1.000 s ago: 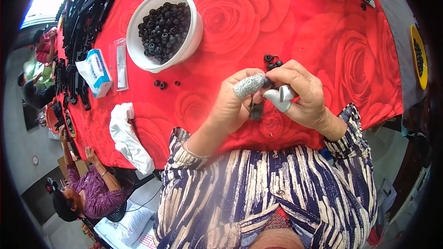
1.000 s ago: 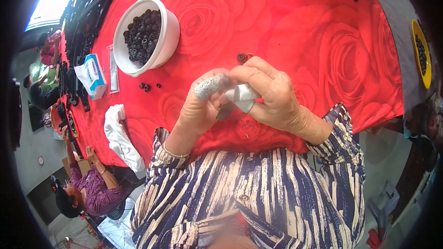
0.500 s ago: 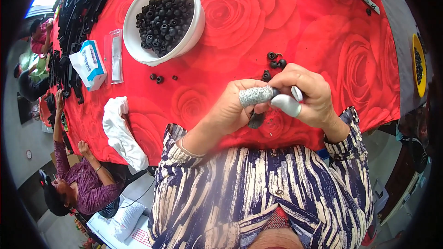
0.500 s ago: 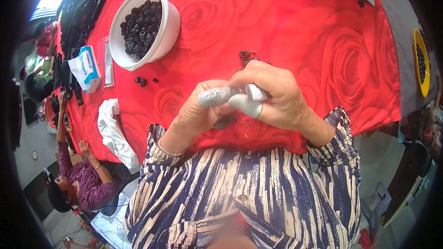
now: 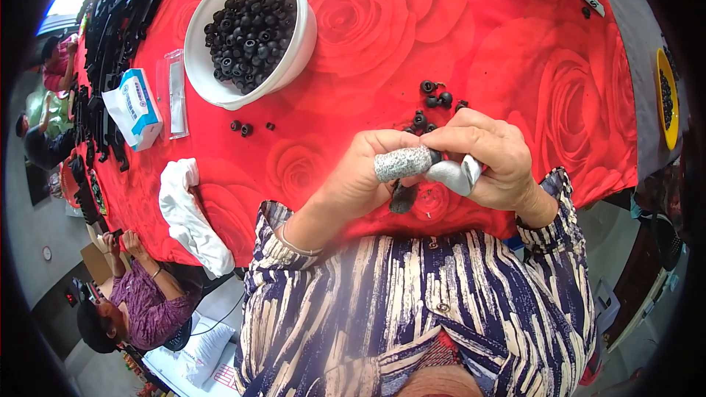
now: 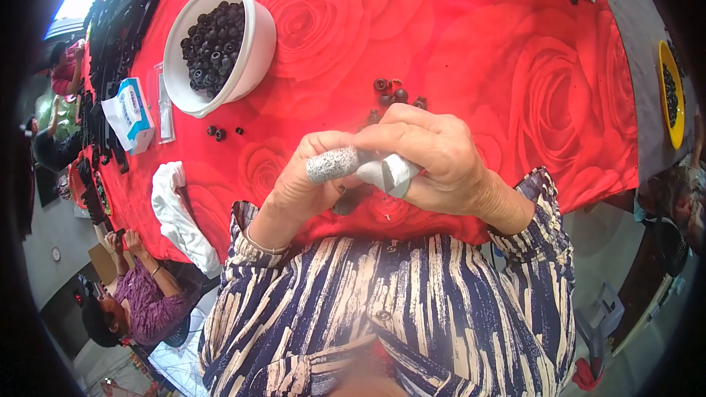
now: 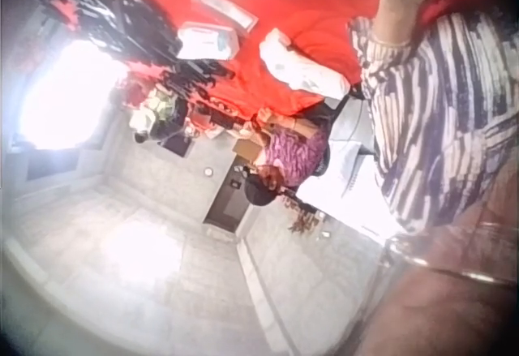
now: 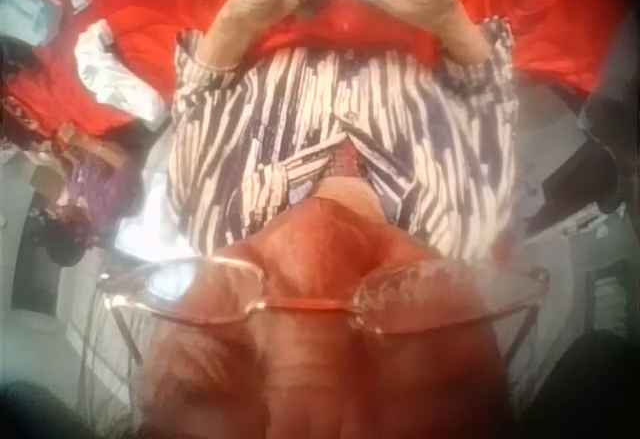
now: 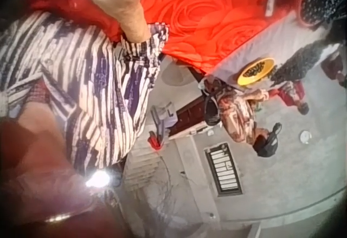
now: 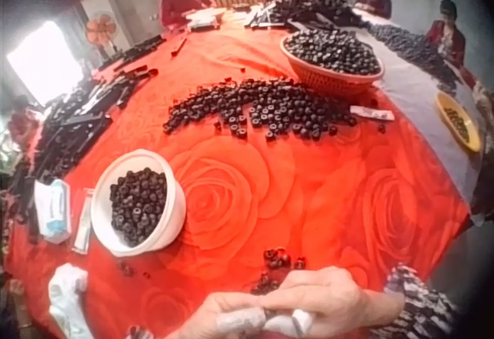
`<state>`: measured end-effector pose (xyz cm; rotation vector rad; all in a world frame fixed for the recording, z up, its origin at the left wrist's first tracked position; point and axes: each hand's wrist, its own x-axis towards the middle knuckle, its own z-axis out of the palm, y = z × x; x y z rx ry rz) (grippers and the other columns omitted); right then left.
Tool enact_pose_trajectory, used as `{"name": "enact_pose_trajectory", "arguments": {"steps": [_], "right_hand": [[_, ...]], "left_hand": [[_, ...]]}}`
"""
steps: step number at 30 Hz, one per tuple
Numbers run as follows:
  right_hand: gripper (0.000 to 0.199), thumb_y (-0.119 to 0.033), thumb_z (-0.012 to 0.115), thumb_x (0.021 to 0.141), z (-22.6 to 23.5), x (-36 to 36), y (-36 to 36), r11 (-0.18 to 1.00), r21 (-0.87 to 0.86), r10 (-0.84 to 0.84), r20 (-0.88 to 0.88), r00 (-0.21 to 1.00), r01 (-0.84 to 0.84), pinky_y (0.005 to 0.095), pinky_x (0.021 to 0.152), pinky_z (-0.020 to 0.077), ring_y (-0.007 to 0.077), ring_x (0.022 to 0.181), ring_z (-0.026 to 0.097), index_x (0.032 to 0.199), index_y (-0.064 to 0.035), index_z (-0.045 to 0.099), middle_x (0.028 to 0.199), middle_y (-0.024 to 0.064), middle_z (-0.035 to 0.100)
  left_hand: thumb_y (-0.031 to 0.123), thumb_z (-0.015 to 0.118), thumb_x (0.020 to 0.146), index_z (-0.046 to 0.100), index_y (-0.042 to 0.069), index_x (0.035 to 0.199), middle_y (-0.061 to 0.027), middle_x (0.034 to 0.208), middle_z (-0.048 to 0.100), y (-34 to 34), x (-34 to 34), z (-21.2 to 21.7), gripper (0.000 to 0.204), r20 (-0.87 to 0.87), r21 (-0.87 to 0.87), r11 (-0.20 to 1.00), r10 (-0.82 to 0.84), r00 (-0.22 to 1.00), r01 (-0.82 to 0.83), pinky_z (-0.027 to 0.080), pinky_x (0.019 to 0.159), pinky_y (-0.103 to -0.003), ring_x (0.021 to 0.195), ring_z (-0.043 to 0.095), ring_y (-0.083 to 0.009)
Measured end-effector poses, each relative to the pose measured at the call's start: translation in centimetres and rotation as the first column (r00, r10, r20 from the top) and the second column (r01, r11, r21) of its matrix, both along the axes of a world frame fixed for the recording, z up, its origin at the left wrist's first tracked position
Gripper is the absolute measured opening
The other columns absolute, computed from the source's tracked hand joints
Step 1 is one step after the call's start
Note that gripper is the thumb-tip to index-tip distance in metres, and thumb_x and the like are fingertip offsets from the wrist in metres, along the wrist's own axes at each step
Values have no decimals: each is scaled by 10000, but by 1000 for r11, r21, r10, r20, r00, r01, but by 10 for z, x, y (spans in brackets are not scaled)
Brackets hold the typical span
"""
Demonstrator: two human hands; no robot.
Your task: The person picks up plastic cord locks, trims excess material from each piece with a small blade, and places them onto the table.
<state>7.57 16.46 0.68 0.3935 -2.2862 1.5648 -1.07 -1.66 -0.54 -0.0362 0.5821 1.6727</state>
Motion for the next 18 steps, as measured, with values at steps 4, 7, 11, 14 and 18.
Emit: {"name": "enact_pose_trajectory", "arguments": {"steps": [4,7,11,14,18], "right_hand": [[359,-47,799,642,1,1,-4,996,16,-89,-84,993,90,270,501,452,179,614,590,956,37,646,792,119,651],[355,-32,780,637,2,2,-5,989,65,-122,-139,983,132,288,493,463,193,594,591,962,25,651,750,102,617],[357,-22,759,622,4,3,-3,976,150,-126,-210,970,160,298,478,461,193,564,581,960,28,656,700,76,580],[373,-26,759,602,4,4,-4,973,167,-114,-252,961,159,292,469,449,174,549,566,956,34,659,694,64,568],[383,-28,754,585,5,4,-4,973,168,-106,-294,950,160,281,448,417,151,522,537,948,45,656,689,54,558]], "left_hand": [[67,669,833,639,-36,1029,-55,875,634,1,6,-2,224,-109,-29,994,102,989,-106,435,630,-207,714,550,-82],[64,657,842,637,-34,1046,-56,886,636,1,10,-1,227,-94,14,988,154,984,-154,421,621,-204,713,539,-79],[66,644,854,636,-30,1060,-55,892,637,2,17,2,227,-106,-9,979,200,974,-202,408,614,-200,712,525,-71],[68,633,862,638,-23,1068,-48,886,637,2,16,8,225,-159,-71,979,177,971,-190,398,607,-194,711,515,-65],[65,628,865,643,-18,1062,-42,888,640,-3,7,10,214,-197,-72,994,66,978,-81,420,613,-191,718,537,-63]]}}
